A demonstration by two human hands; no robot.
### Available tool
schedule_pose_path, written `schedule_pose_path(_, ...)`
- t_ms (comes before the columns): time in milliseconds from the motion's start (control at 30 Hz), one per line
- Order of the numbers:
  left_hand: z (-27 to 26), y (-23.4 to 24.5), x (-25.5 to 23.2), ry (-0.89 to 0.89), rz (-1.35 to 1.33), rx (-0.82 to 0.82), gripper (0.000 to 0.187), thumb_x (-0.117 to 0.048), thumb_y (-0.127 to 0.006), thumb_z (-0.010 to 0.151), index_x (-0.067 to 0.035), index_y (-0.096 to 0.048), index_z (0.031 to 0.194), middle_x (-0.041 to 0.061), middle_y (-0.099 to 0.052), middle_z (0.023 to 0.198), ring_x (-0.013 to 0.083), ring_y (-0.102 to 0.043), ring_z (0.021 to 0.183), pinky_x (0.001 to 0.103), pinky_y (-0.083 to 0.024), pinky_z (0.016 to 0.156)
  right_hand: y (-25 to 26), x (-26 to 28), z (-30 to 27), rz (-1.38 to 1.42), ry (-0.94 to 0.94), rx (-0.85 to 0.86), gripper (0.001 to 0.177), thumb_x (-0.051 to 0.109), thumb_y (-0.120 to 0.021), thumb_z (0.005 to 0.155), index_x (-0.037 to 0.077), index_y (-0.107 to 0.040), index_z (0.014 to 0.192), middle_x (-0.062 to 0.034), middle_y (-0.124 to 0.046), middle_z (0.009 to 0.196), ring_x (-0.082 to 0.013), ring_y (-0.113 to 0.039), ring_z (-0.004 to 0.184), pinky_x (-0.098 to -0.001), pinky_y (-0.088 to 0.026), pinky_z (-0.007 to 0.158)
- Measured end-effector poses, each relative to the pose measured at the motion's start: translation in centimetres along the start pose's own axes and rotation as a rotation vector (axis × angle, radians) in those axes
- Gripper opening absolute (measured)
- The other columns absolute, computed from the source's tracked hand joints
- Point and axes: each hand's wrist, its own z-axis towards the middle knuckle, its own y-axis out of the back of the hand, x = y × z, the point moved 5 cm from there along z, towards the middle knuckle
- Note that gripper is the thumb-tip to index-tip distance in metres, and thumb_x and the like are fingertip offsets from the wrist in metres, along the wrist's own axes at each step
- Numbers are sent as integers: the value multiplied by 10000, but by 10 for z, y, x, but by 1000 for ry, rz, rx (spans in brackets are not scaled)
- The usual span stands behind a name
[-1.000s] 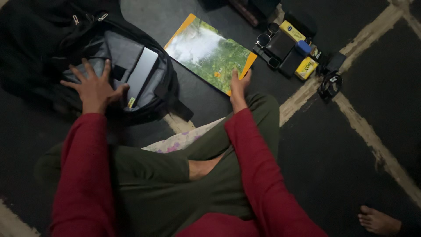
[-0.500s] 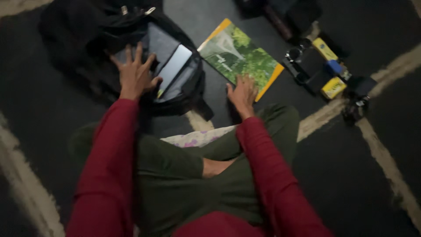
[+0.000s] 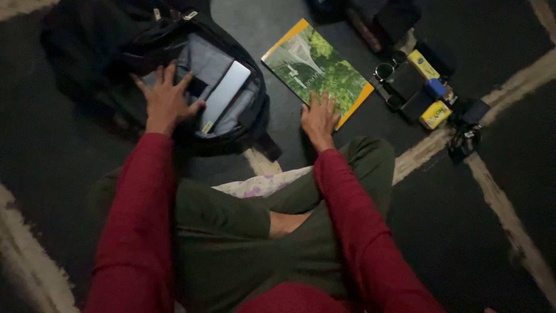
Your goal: The person sits on the floor and unzips a black backpack, taking out folded jeans, shirts, a laptop, a book, and a water bottle one at a time and placing them on the floor beside them, then handles the bottle at the bag's side pocket.
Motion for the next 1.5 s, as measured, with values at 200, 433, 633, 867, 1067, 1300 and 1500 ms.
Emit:
schedule_pose_path(200, -3, -4, -4, 5, -13, -17, 832, -684, -671, 791, -300, -549, 1518, 102, -328, 1685, 370, -249, 1548, 854, 28, 1073, 12, -2, 6, -29, 35, -20, 576, 422, -608, 988, 249, -485, 1523, -139, -398, 1595, -398, -353, 1433, -659, -301, 1094)
schedule_pose_path(433, -2, -6, -4, 19, -7, -2, 835, -701, -642, 798, -312, -525, 1528, 98, -294, 1695, 377, -208, 1561, 847, 53, 1081, 16, -4, 8, -37, -13, -3, 616, 419, -628, 957, 251, -451, 1522, -140, -315, 1611, -476, -273, 1436, -721, -209, 1104)
schedule_pose_path(633, 0, -10, -4, 26, 12, 21, 847, -719, -625, 809, -319, -496, 1545, 85, -275, 1713, 365, -196, 1564, 840, 67, 1084, 8, -8, 15, -25, -1, 23, 576, 362, -609, 995, 286, -431, 1538, -125, -308, 1624, -464, -286, 1445, -743, -219, 1099)
schedule_pose_path(867, 2, -13, -4, 38, 31, 30, 948, -780, -640, 715, -329, -477, 1532, 69, -224, 1707, 363, -167, 1558, 831, 58, 1074, 0, -15, 16, -29, 16, 8, 581, 326, -627, 980, 317, -443, 1531, -109, -341, 1603, -430, -318, 1432, -753, -244, 1084)
schedule_pose_path(1067, -1, -16, -1, 30, -22, 49, 925, -755, -645, 759, -319, -477, 1557, 75, -231, 1729, 379, -191, 1566, 851, 41, 1084, -3, -15, 12, -30, 17, -13, 591, 314, -629, 969, 328, -440, 1529, -102, -360, 1596, -433, -335, 1419, -762, -267, 1075)
schedule_pose_path(1300, 0, -17, 0, 3, -25, 8, 921, -737, -654, 760, -293, -497, 1552, 102, -235, 1724, 382, -170, 1575, 865, 32, 1069, -9, -14, 5, -40, 14, 44, 573, 321, -600, 997, 322, -424, 1543, -107, -343, 1618, -444, -304, 1443, -782, -253, 1057)
schedule_pose_path(1500, -3, -13, -2, 10, -58, 30, 895, -686, -662, 774, -275, -512, 1556, 105, -231, 1749, 384, -158, 1598, 864, 38, 1082, 10, -2, 4, -32, 144, -118, 686, 425, -592, 953, 298, -352, 1583, -96, -261, 1671, -406, -234, 1520, -754, -140, 1176)
